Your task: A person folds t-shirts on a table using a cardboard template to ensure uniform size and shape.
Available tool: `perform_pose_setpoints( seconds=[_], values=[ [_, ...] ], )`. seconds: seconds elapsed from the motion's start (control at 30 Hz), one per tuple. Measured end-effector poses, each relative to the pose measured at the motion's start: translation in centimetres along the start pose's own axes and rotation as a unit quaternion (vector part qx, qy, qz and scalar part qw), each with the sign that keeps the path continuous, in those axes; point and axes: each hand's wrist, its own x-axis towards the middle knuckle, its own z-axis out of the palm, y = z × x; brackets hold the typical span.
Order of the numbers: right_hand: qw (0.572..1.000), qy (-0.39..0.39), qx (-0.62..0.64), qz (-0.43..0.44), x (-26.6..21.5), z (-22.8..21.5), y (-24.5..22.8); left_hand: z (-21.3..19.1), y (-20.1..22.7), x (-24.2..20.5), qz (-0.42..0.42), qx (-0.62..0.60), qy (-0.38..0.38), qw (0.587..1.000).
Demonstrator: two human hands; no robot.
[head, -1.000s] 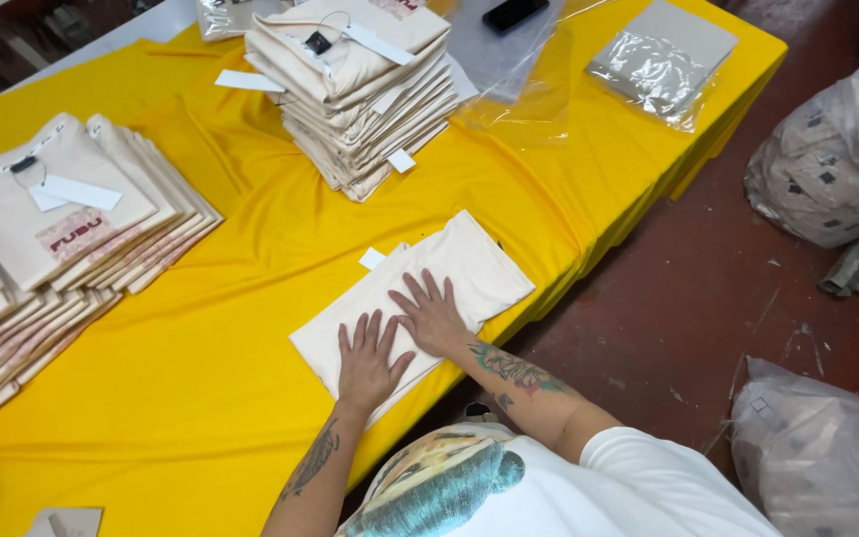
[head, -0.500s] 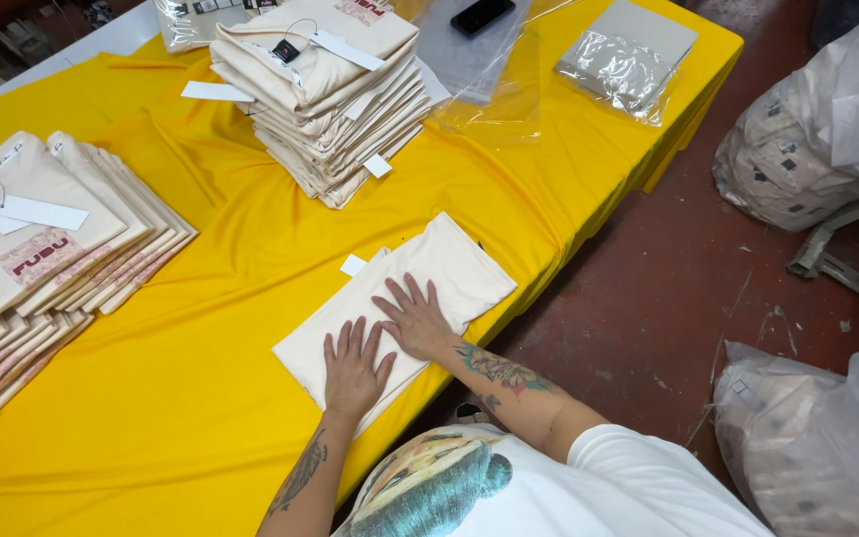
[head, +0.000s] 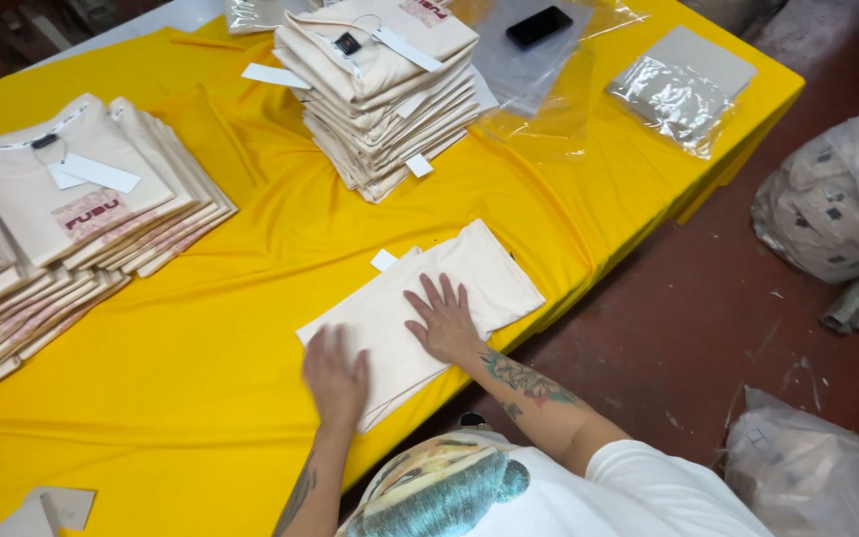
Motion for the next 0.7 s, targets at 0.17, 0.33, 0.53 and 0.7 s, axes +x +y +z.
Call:
perform_pose_setpoints(
  seconds=[0.17,0.33,0.53,0.7],
  values=[
    [0.999,0.049,0.002,-0.012,-0.4,1.2,0.3,-0.9,-4.5,-3.5,-0.507,-0.263,-0.203,0.795],
    [0.989,0.102,0.108,0.006,0.0,2.1,1.4,-1.8,-4.2,-2.8,-0.522,-0.622,-0.120,0.572],
    [0.910,0.258,0.311,0.093,0.8,6.0,5.1,-1.2,-1.8,0.7,-0.562,-0.675,-0.171,0.447],
    [0.840,0.190,0.417,0.291,1.6,6.4,7.0,-10.7,-1.0,13.3,-0.478,-0.611,-0.213,0.594]
  ],
)
